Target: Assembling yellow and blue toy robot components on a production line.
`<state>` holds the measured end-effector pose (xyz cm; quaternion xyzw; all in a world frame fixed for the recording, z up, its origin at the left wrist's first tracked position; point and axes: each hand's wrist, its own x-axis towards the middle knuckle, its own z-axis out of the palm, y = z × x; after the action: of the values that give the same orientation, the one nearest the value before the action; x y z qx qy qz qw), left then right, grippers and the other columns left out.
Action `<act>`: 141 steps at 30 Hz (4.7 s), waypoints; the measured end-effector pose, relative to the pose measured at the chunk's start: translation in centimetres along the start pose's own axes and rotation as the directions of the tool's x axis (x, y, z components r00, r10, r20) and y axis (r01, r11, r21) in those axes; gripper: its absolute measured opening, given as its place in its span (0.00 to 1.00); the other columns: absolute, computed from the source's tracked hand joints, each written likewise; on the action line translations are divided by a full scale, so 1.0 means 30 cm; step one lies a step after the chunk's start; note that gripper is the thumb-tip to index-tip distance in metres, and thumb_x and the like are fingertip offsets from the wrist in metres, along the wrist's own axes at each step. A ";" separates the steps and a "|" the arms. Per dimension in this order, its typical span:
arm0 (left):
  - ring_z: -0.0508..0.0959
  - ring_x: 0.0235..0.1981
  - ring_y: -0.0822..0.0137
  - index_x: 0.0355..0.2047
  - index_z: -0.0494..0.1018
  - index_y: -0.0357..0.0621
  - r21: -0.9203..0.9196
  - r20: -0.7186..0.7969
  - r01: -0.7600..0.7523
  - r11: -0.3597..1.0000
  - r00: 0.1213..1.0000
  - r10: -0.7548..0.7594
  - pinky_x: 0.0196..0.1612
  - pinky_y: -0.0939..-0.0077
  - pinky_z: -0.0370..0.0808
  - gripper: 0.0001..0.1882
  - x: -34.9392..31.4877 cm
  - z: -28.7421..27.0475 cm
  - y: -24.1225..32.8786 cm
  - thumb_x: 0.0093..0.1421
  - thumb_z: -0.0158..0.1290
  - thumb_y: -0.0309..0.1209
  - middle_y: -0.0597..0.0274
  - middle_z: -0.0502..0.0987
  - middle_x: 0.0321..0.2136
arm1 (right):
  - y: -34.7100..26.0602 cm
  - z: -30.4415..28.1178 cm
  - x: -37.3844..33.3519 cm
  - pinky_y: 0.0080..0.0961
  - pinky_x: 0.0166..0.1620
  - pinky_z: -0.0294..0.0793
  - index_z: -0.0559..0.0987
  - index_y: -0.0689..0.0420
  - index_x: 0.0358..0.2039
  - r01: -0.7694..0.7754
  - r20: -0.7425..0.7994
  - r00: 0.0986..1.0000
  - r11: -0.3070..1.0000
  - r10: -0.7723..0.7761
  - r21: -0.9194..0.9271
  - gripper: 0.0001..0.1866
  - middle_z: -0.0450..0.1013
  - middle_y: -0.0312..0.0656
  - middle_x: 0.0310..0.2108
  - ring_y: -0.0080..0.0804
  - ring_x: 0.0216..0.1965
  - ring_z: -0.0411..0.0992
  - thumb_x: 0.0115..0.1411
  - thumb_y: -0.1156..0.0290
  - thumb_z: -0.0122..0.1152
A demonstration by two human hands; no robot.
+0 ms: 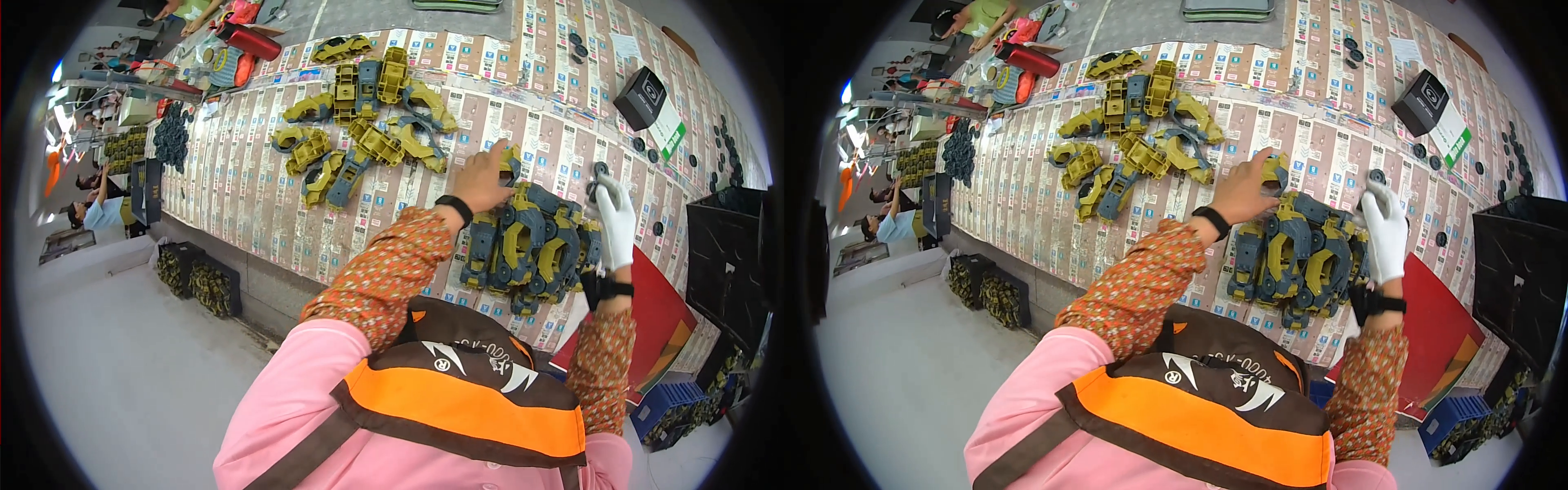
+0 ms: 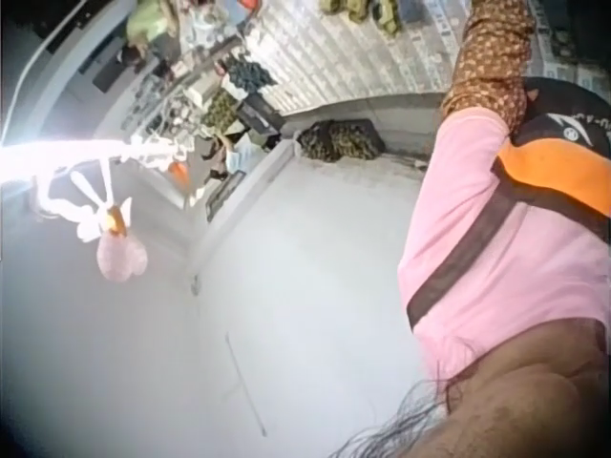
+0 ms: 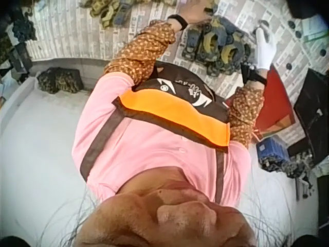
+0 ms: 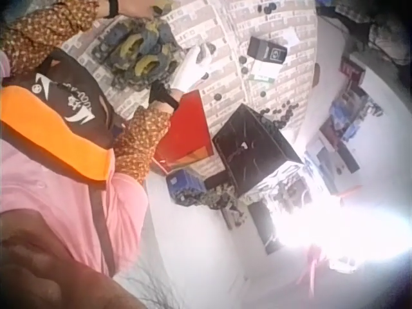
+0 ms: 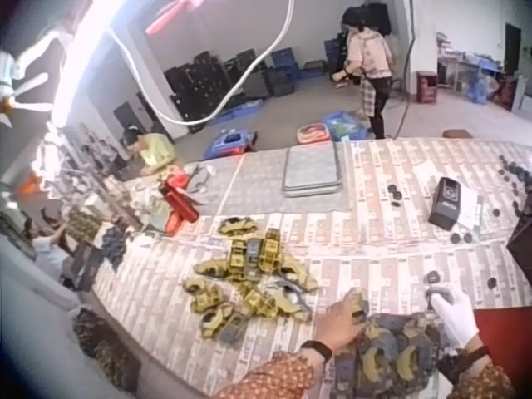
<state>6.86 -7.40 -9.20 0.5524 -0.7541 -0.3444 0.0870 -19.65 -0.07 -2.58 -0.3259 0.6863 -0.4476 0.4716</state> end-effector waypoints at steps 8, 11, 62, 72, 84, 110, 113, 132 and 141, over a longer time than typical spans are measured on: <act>0.79 0.49 0.51 0.68 0.53 0.48 -0.664 -0.058 -0.028 0.747 0.998 -0.015 0.53 0.51 0.77 0.45 0.037 0.002 -0.212 0.53 0.63 0.34 0.46 0.74 0.50 | 0.067 -0.030 -0.404 0.19 0.39 0.80 0.72 0.64 0.59 -0.098 -0.082 0.990 0.980 0.114 0.173 0.19 0.74 0.42 0.47 0.29 0.40 0.80 0.71 0.71 0.54; 0.82 0.46 0.60 0.62 0.64 0.42 -0.951 0.295 0.288 -0.114 0.954 -0.050 0.49 0.61 0.82 0.24 -0.083 -0.161 -0.218 0.66 0.48 0.32 0.52 0.77 0.50 | 0.103 -0.031 -0.475 0.18 0.39 0.80 0.72 0.62 0.61 -0.133 -0.093 0.984 0.970 0.154 0.201 0.21 0.73 0.41 0.48 0.27 0.39 0.79 0.71 0.67 0.55; 0.71 0.57 0.67 0.73 0.44 0.54 -0.923 0.342 0.294 0.246 0.923 0.179 0.59 0.69 0.72 0.39 -0.769 -0.424 0.164 0.71 0.52 0.46 0.58 0.68 0.59 | -0.128 0.396 -0.787 0.25 0.53 0.74 0.67 0.63 0.64 -0.036 0.225 0.962 0.746 -0.154 0.665 0.23 0.68 0.42 0.61 0.25 0.56 0.69 0.71 0.71 0.53; 0.68 0.60 0.65 0.74 0.42 0.51 -0.859 0.169 0.005 0.512 0.947 0.274 0.65 0.68 0.63 0.40 -0.754 -0.390 0.179 0.72 0.52 0.43 0.55 0.66 0.61 | -0.147 0.397 -0.795 0.22 0.53 0.75 0.72 0.65 0.62 0.036 0.080 0.993 0.873 -0.086 0.486 0.23 0.74 0.42 0.56 0.23 0.52 0.73 0.68 0.74 0.60; 0.67 0.62 0.58 0.71 0.44 0.45 -0.710 0.094 -0.212 0.672 0.917 0.388 0.67 0.63 0.61 0.40 -0.697 -0.295 0.184 0.68 0.57 0.35 0.48 0.61 0.61 | -0.129 0.329 -0.824 0.22 0.60 0.68 0.67 0.66 0.66 0.124 0.109 0.983 0.975 -0.146 0.186 0.30 0.74 0.51 0.58 0.25 0.58 0.71 0.62 0.87 0.47; 0.77 0.51 0.69 0.64 0.60 0.45 -0.915 0.372 0.392 0.097 0.911 -0.178 0.51 0.70 0.80 0.30 -0.409 -0.285 0.137 0.68 0.57 0.42 0.62 0.73 0.52 | 0.269 -0.132 0.311 0.46 0.49 0.76 0.81 0.53 0.41 0.162 0.052 0.955 0.365 -0.293 -0.917 0.11 0.77 0.51 0.41 0.54 0.45 0.77 0.57 0.76 0.61; 0.78 0.48 0.70 0.62 0.63 0.46 -0.924 0.369 0.381 0.023 0.908 -0.197 0.51 0.69 0.80 0.26 -0.377 -0.252 0.143 0.69 0.56 0.41 0.64 0.75 0.49 | 0.257 -0.108 0.294 0.46 0.48 0.76 0.79 0.54 0.41 0.203 0.099 0.947 0.327 -0.307 -0.923 0.11 0.77 0.52 0.41 0.55 0.45 0.76 0.56 0.77 0.61; 0.80 0.48 0.64 0.57 0.70 0.44 -0.974 0.206 0.195 -0.119 0.974 -0.092 0.53 0.63 0.79 0.28 -0.423 -0.254 0.165 0.69 0.52 0.53 0.59 0.79 0.48 | -0.009 0.344 -0.545 0.21 0.45 0.80 0.76 0.63 0.54 -0.065 0.129 0.991 0.960 0.031 0.272 0.17 0.79 0.40 0.45 0.20 0.43 0.78 0.64 0.82 0.60; 0.81 0.46 0.65 0.56 0.69 0.44 -0.998 0.054 0.048 -0.046 0.989 -0.135 0.51 0.66 0.79 0.26 -0.490 -0.263 0.148 0.69 0.53 0.51 0.61 0.78 0.45 | -0.071 0.377 -0.653 0.19 0.51 0.75 0.75 0.66 0.57 0.085 0.140 0.987 0.993 -0.073 -0.087 0.21 0.79 0.40 0.47 0.19 0.47 0.75 0.63 0.83 0.59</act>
<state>12.97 3.07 3.10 0.3789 -0.2329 -0.7697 0.4579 -2.25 12.67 4.61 -0.4043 0.6589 -0.4102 0.4838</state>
